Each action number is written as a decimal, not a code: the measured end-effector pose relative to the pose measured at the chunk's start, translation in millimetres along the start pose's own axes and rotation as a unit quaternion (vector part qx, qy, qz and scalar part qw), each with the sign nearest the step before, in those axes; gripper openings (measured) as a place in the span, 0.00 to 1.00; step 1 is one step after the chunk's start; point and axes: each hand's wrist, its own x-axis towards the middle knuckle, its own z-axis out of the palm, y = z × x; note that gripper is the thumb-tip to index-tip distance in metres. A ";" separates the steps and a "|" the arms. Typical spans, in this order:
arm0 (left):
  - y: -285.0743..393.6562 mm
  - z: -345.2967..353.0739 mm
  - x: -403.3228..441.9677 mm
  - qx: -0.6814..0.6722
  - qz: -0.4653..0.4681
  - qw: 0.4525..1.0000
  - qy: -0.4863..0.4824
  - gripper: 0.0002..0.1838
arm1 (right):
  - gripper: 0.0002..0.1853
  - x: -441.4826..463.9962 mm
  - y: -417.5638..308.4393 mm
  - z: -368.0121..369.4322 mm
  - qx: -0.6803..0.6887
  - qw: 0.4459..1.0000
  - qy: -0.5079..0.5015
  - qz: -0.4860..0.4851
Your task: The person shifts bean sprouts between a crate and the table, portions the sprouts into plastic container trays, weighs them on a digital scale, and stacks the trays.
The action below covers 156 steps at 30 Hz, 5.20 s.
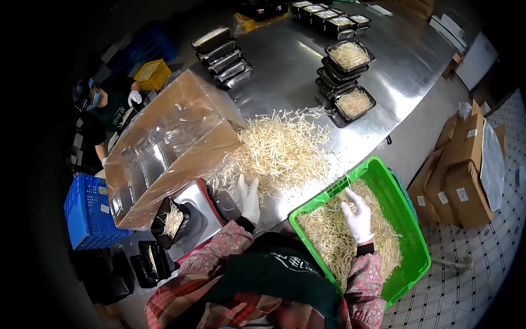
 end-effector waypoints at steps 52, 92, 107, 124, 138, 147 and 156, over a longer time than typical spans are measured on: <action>-23.6 211.5 -105.6 0.613 0.123 0.388 -0.677 0.63 | 0.66 -81.0 177.9 -35.7 -0.031 0.886 -0.394 0.241; -159.0 180.3 -110.4 0.239 -0.284 0.927 -0.058 0.39 | 0.49 -69.7 197.8 -27.2 0.023 0.885 -0.348 0.308; -176.0 195.3 -142.7 0.231 -0.314 0.920 -0.043 0.61 | 0.58 -108.0 212.7 -38.2 0.087 0.943 -0.146 0.286; -26.8 196.9 -190.1 -0.237 -0.482 0.774 -0.336 0.35 | 0.49 -119.0 88.4 -63.4 -0.015 0.991 -0.001 0.136; 104.2 104.0 -18.9 -0.517 -0.274 0.768 -0.262 0.40 | 0.42 41.7 -167.7 9.5 -0.315 0.909 0.080 -0.259; 4.6 -4.1 36.8 -0.417 -0.257 0.868 -0.081 0.46 | 0.48 49.2 -89.9 207.4 -0.365 0.864 -0.216 -0.273; -18.5 8.4 52.0 -0.517 -0.312 0.789 -0.118 0.45 | 0.35 7.9 -82.3 180.9 -0.280 0.887 -0.317 -0.184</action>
